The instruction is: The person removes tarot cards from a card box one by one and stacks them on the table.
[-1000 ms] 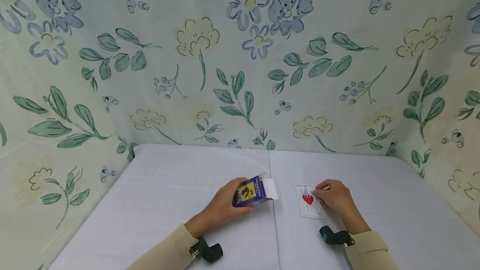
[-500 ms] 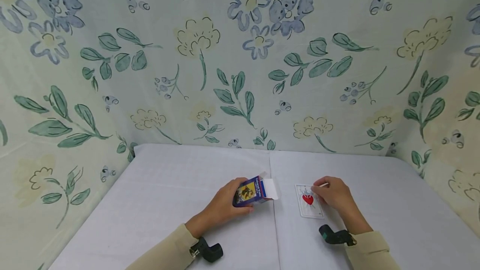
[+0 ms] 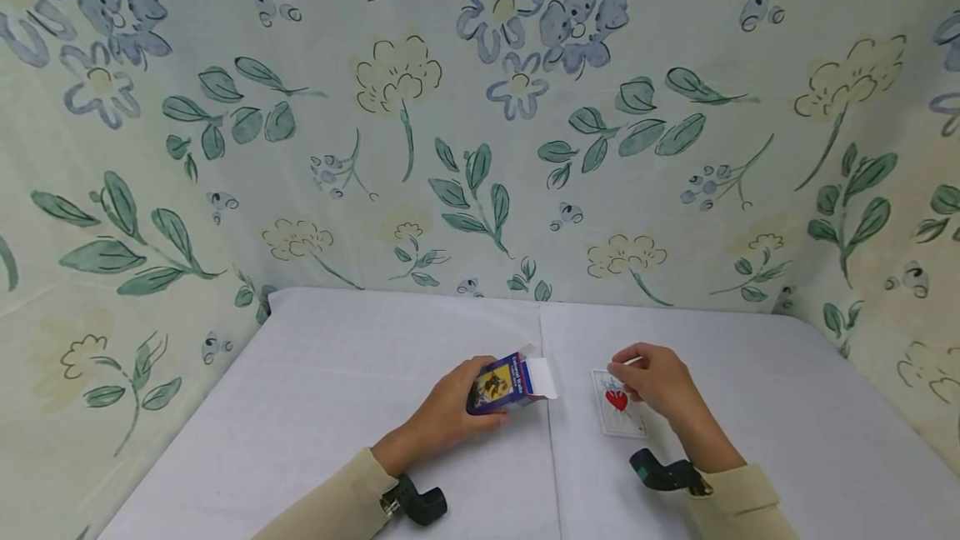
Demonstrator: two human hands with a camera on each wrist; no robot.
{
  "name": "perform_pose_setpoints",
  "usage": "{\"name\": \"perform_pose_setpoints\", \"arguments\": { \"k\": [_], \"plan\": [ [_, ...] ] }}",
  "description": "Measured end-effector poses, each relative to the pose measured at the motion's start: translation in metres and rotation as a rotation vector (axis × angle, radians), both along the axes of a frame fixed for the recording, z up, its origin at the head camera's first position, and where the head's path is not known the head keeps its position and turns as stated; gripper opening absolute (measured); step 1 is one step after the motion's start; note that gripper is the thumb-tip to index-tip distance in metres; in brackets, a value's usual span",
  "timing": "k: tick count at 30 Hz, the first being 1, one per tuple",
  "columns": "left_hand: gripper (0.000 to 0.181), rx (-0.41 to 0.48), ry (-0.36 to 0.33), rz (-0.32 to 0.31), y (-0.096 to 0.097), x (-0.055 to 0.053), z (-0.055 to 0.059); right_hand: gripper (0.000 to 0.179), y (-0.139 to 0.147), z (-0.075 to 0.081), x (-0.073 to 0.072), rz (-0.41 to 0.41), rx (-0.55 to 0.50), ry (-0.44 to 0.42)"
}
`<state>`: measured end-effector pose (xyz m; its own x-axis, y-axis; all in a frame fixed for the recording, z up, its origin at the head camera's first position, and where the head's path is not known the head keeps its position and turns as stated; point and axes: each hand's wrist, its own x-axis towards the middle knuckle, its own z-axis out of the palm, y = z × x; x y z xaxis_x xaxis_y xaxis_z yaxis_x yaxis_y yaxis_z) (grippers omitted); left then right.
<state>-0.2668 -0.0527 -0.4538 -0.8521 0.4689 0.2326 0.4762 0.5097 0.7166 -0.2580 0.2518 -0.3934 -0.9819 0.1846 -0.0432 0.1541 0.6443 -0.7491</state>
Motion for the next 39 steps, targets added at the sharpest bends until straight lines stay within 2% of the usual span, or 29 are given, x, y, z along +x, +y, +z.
{"name": "perform_pose_setpoints", "arguments": {
  "k": [8,21,26,39],
  "plan": [
    [0.079,0.002,0.004,-0.004,0.001,0.000,0.001,0.027,-0.012,0.007,0.002,0.037,-0.005,0.051],
    [0.077,-0.002,0.009,-0.002,0.001,0.001,0.002,0.028,-0.034,0.022,0.008,0.066,-0.046,0.072],
    [0.079,-0.011,0.013,0.005,0.001,0.002,0.001,0.029,-0.044,0.022,0.007,0.074,-0.071,0.091],
    [0.079,-0.002,0.006,0.005,0.001,0.000,0.000,0.022,-0.069,0.027,0.005,0.110,-0.112,0.073]
  ]
}}
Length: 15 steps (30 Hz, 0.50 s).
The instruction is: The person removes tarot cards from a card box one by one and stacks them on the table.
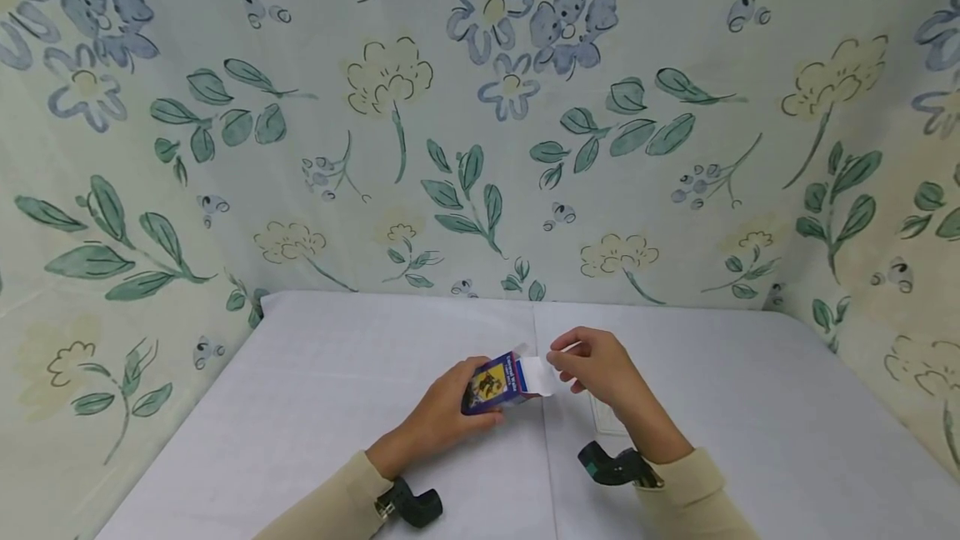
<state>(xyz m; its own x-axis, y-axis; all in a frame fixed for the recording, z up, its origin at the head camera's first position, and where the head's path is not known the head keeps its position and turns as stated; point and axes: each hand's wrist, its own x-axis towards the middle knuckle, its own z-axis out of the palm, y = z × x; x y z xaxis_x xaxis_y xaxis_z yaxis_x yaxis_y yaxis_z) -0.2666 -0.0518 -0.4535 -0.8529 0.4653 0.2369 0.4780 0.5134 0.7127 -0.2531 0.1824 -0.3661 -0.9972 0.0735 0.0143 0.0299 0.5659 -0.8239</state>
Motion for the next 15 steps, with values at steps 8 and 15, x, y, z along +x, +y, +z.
{"name": "perform_pose_setpoints", "arguments": {
  "k": [8,15],
  "plan": [
    [0.076,-0.007,0.008,0.002,-0.001,-0.001,0.000,0.020,-0.012,-0.002,-0.001,0.012,-0.003,-0.037],
    [0.074,-0.003,0.030,-0.004,-0.002,-0.001,-0.002,0.019,-0.019,-0.004,0.002,0.031,0.018,-0.039]
  ]
}}
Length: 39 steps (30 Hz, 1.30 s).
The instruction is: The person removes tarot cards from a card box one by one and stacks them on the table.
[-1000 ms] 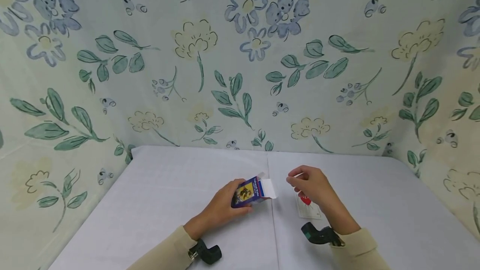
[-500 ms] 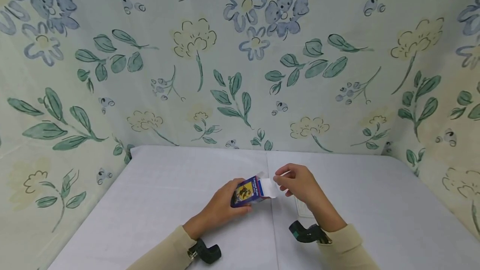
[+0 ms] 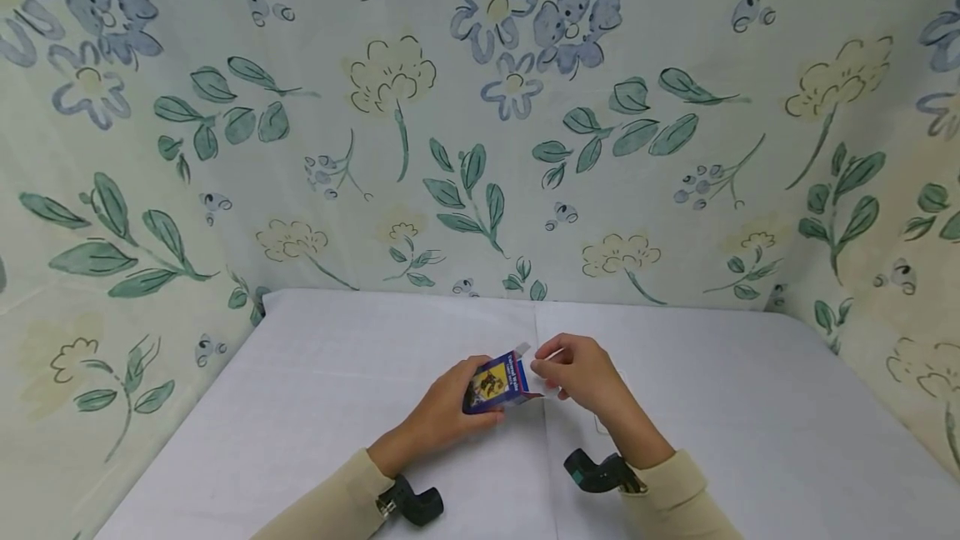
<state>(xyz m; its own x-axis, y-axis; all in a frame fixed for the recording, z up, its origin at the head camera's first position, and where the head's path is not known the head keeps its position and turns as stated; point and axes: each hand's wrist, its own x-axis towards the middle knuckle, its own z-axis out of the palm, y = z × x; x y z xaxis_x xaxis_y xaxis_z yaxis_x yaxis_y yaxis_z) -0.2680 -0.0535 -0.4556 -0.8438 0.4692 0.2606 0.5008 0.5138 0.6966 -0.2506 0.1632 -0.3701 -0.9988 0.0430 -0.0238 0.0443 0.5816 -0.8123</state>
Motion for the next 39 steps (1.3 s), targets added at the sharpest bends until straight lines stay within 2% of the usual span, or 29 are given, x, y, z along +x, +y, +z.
{"name": "perform_pose_setpoints", "arguments": {
  "k": [14,24,39],
  "plan": [
    [0.076,0.013,-0.025,-0.001,0.001,0.001,0.003,0.017,-0.006,-0.008,0.001,0.021,-0.013,0.001],
    [0.077,0.011,-0.032,0.000,0.000,0.001,0.001,0.019,-0.009,-0.015,0.001,0.043,-0.012,0.001],
    [0.081,0.001,-0.029,0.003,0.001,0.000,0.000,0.019,-0.013,-0.025,-0.001,0.023,-0.020,0.021]
  ]
}}
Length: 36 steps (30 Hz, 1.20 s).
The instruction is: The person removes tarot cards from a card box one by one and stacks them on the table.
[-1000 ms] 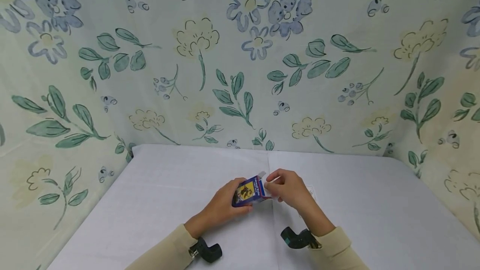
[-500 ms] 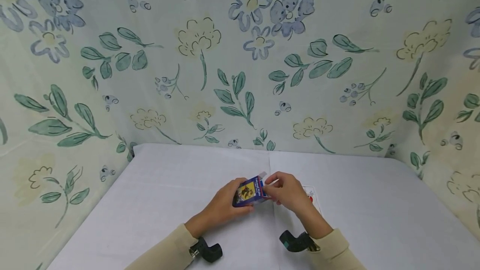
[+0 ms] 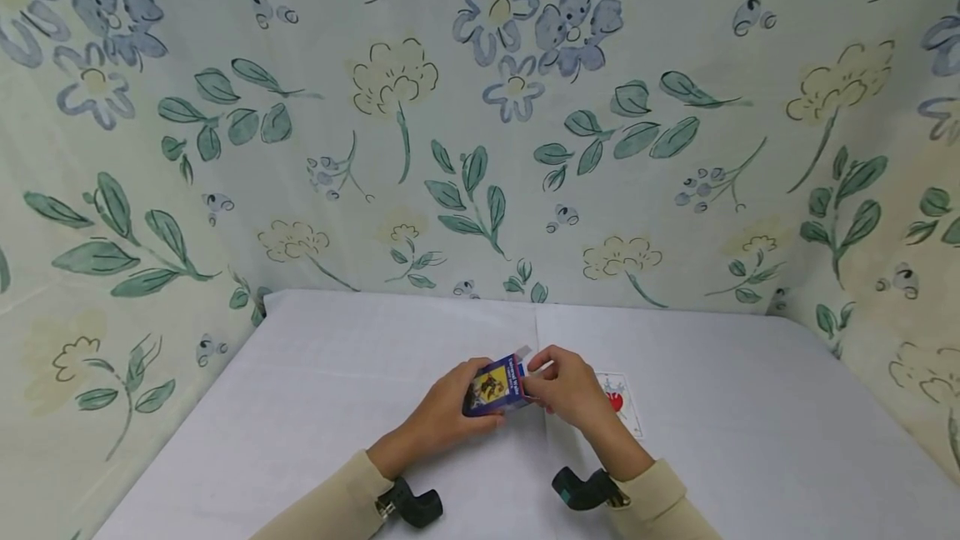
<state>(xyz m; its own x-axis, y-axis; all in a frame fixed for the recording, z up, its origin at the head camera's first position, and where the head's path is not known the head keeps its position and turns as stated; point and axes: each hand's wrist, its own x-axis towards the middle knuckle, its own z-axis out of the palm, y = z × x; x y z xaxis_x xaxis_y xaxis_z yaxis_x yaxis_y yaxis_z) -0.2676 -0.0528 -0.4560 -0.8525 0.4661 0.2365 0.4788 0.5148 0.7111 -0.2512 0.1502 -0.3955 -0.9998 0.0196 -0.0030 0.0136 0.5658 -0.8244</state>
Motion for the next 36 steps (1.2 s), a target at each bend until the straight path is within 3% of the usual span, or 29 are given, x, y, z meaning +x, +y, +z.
{"name": "perform_pose_setpoints", "arguments": {
  "k": [36],
  "plan": [
    [0.081,-0.008,-0.003,0.000,-0.001,0.000,-0.001,0.019,0.015,0.010,0.001,-0.013,-0.009,-0.037]
  ]
}}
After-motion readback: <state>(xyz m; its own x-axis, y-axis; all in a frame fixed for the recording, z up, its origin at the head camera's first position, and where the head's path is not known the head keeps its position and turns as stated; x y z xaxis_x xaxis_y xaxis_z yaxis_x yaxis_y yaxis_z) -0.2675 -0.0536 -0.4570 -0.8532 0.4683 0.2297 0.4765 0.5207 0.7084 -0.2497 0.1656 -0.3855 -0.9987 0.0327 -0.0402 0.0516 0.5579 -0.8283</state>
